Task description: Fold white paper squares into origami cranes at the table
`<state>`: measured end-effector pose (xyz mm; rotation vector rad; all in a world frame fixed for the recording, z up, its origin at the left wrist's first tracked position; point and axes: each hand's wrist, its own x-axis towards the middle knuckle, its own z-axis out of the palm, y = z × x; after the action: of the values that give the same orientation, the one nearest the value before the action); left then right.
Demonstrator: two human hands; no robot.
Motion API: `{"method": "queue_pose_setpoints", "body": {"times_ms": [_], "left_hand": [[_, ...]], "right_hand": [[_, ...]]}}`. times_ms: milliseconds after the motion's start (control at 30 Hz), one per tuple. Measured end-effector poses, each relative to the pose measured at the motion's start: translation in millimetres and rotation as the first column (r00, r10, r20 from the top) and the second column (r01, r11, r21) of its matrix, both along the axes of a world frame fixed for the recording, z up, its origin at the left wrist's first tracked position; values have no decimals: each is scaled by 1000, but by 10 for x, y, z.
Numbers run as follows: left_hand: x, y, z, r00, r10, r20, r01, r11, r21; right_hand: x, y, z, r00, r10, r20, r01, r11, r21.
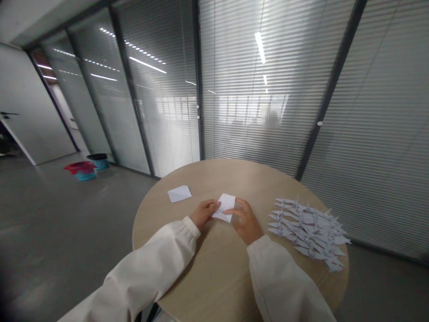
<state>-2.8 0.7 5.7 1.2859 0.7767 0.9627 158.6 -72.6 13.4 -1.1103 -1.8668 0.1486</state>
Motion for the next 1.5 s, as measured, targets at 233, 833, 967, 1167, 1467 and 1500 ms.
{"method": "queue_pose_setpoints", "body": {"times_ms": [233, 833, 967, 1167, 1467, 1500], "left_hand": [[3, -24, -21, 998, -66, 4, 66, 997, -31], [13, -137, 0, 923, -385, 32, 386, 920, -70], [33, -159, 4, 923, -382, 54, 385, 921, -58], [28, -199, 50, 922, -387, -20, 385, 921, -50], [40, -183, -5, 920, -391, -6, 389, 918, -82], [42, -180, -11, 920, -391, -7, 389, 918, -83]], "right_hand": [[-8, 23, -20, 999, -1, -40, -4, 995, -103], [26, 63, -22, 928, -163, -335, 35, 933, -358], [28, 70, -33, 920, -186, -346, 53, 932, -359], [19, 95, -63, 904, -204, -376, 79, 943, -323], [12, 90, -77, 905, -225, -362, 109, 943, -313], [12, 89, -77, 903, -222, -367, 104, 944, -315]]}}
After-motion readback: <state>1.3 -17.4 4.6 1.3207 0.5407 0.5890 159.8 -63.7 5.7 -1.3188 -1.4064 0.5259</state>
